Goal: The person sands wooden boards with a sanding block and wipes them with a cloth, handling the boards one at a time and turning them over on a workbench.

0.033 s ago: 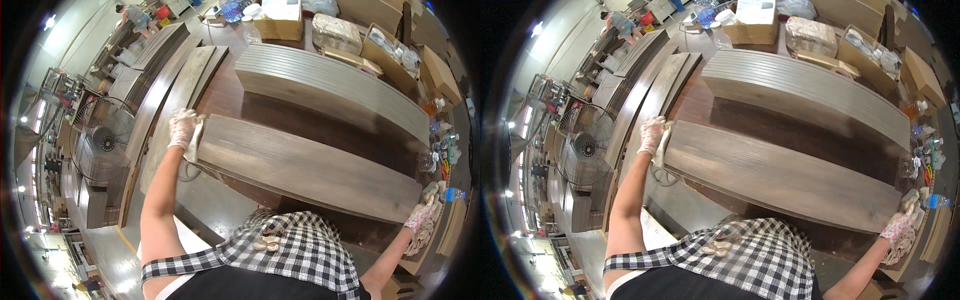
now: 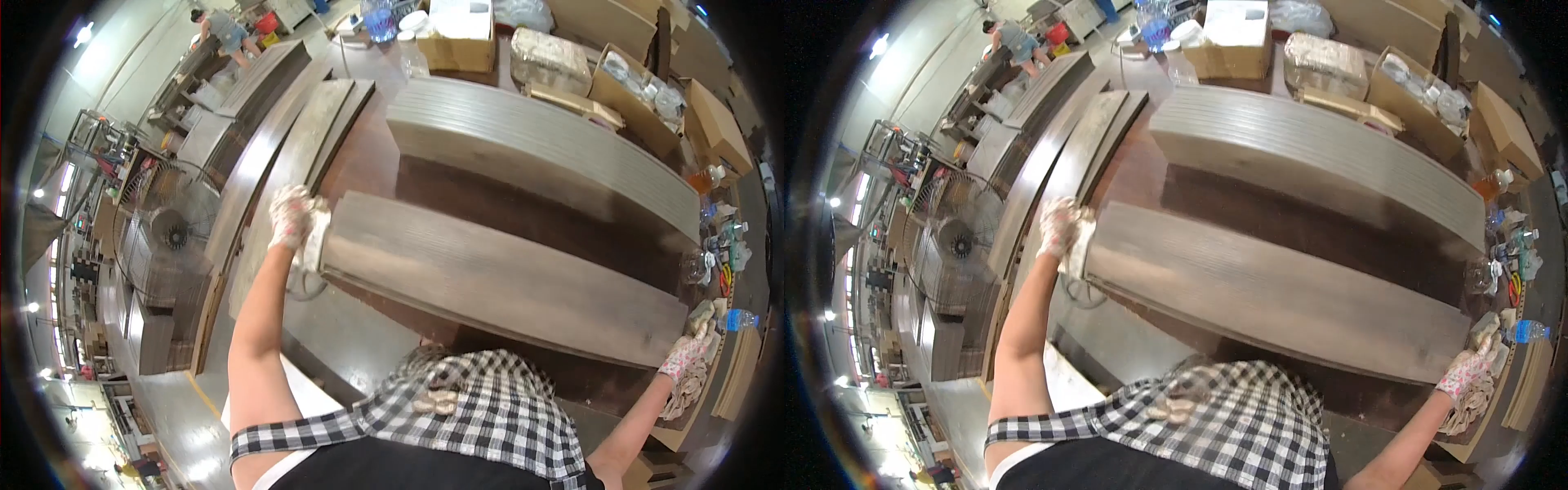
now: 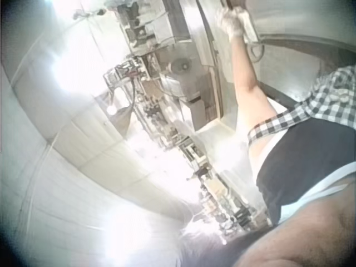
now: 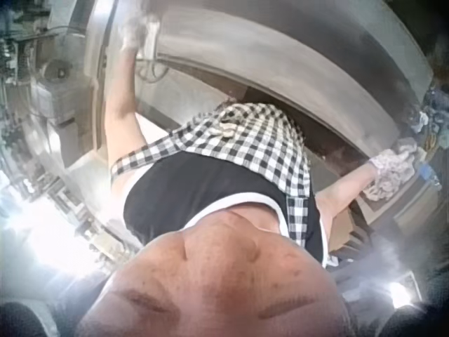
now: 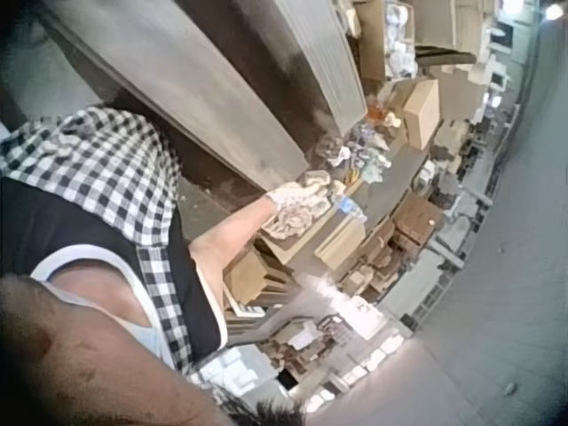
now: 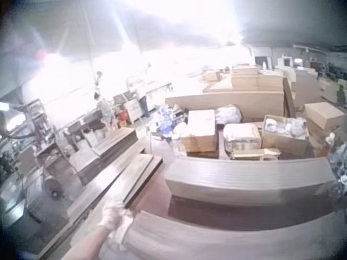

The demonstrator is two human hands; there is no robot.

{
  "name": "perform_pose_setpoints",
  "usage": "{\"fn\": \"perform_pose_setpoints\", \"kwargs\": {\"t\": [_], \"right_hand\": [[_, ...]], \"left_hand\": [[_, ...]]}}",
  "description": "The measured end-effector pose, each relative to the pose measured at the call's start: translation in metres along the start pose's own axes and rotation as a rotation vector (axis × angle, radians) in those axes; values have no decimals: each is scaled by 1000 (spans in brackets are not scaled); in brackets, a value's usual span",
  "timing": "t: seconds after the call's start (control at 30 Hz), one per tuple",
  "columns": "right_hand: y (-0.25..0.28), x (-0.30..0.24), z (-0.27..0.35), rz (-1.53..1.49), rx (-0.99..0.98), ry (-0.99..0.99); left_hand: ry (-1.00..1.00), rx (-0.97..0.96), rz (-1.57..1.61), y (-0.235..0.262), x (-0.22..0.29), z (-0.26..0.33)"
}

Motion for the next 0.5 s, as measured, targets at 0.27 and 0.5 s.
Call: {"fn": "perform_pose_setpoints", "kwargs": {"t": [0.27, 0.5], "right_hand": [[17, -37, 36, -55, -4, -39], [2, -33, 33, -129, 46, -61]], "left_hand": [[-553, 156, 129, 38, 92, 37], [-36, 87, 73, -19, -68, -6]]}}
Point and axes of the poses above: each hand's wrist, its own z-axis away from the middle knuckle, its own y-axis out of the back of the hand, x = y × z, the point moved 1 cm from there along -z, towards the middle knuckle, and after that the axes turned 8 degrees about -x, right-handed, at the moved point
